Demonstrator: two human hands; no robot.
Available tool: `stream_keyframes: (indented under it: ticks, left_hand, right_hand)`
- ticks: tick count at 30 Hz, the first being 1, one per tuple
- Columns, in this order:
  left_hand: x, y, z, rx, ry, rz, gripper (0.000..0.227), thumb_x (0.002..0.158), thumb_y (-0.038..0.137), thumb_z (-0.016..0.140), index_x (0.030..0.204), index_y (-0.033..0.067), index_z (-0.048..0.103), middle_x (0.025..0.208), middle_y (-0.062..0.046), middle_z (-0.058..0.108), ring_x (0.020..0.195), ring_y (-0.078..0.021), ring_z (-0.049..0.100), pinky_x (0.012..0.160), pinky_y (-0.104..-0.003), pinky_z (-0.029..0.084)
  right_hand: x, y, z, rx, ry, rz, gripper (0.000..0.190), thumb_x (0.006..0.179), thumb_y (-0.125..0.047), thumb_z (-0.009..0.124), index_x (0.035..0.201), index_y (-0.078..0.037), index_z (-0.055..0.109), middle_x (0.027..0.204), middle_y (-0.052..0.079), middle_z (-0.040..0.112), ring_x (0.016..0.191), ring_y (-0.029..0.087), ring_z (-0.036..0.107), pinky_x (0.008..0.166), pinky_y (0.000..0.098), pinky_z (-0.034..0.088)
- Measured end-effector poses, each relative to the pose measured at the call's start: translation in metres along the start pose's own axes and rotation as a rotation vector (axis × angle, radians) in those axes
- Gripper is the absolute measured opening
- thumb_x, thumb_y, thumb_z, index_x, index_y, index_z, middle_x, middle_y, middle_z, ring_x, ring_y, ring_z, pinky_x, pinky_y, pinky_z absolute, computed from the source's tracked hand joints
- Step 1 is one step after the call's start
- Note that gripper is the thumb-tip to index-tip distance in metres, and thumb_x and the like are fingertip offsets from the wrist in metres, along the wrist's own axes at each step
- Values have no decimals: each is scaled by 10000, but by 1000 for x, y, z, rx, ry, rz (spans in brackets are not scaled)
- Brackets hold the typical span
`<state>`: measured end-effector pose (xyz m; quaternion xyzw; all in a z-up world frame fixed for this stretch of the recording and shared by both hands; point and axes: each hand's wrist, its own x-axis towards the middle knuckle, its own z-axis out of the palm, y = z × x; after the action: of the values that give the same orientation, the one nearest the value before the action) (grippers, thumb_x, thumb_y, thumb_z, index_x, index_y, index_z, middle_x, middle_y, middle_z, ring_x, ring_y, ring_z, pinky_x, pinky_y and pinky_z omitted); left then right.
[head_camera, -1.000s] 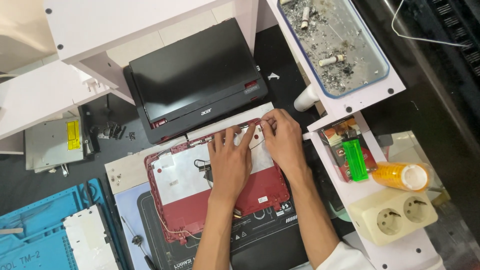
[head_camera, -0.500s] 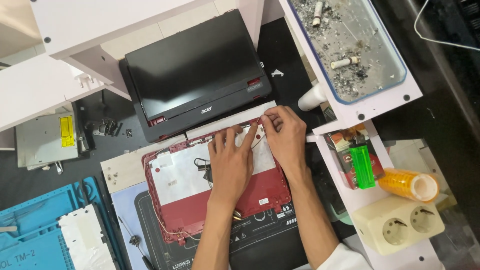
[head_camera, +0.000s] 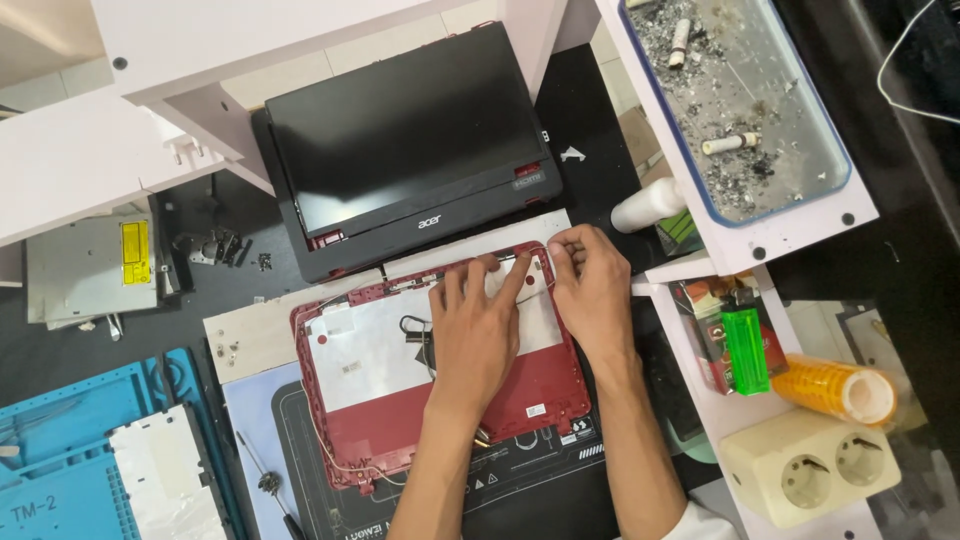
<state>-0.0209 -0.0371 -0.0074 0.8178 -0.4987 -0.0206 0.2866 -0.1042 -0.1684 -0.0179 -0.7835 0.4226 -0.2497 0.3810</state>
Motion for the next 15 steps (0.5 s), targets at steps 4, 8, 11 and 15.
stream_keyframes:
  ticks: [4,8,11,15]
  left_hand:
    - [0,-1,0,-5,1,3,547,892,59,664,1424,181,624,1252,-97,562,1146,-297,515,977,-465,387]
    - [-2,0,2,-1,-4,-4,557,871,56,667,1413,173,624,1252,-97,557,1159,-298,512,987,-463,383]
    - [0,1,2,3,5,2,557,867,53,668,1410,174,627,1248,-95,554,1161,-298,509,987,-462,380]
    - [1,3,2,-5,13,6,552,870,65,677,1411,167,627,1243,-97,549,1145,-301,503,974,-460,376]
  right_hand:
    - [-3,-4,-1,2,1,-2,78,966,-38,655,986,35,671,922,132,704,752,222,693,683,338,557]
    - [-7,-5,-3,-32,-21,-13,75,958,-24,645,975,47,664,913,144,682,734,240,680,667,359,543]
    - [-5,-7,-6,-18,-47,-3,73,930,-24,665,957,44,664,894,136,677,712,232,675,653,354,547]
    - [-4,-10,-6,31,-43,22,62,931,-19,664,962,35,657,896,123,676,702,216,671,633,343,551]
